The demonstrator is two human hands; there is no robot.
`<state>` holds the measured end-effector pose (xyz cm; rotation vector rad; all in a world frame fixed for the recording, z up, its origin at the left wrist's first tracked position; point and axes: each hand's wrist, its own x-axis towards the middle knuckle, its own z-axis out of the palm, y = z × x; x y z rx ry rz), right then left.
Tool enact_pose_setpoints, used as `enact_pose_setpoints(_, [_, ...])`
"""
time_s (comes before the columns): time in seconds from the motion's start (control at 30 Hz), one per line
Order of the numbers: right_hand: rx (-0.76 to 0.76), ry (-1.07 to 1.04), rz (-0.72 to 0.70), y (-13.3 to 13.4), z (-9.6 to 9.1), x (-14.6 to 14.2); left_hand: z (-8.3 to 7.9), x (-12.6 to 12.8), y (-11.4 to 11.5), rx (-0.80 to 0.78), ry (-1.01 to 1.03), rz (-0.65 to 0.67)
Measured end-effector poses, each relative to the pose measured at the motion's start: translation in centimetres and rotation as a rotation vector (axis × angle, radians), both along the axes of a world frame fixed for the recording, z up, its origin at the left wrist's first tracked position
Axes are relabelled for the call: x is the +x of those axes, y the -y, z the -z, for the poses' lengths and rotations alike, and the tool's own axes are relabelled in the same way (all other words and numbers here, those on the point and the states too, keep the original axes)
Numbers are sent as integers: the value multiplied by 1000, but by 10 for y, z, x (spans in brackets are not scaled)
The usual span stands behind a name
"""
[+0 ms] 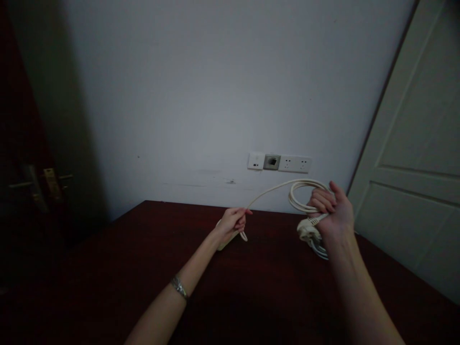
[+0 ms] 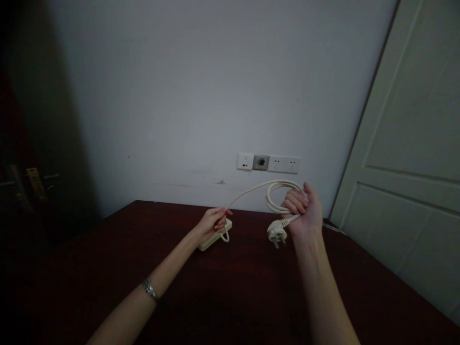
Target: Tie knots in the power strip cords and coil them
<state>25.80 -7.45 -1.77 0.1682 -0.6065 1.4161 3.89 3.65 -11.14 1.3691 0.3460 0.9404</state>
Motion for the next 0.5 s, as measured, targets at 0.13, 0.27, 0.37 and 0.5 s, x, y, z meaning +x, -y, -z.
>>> enact_pose_setpoints(0.13, [-35,138,95,-10,4,-3,-11,3,4,241,-440,-317])
enact_pose_setpoints(0.27, [-79,282,139,-22,7,-7,-17,-1,14,538,-784,-385])
enact_pose_setpoints(0.37, [-98,366,147,-29,11,-8,-10,-5,22,838,-898,-373])
enact_pose_setpoints(0.5, [-107,552,176,-38,21,-17,17,2,35,1271,-924,-438])
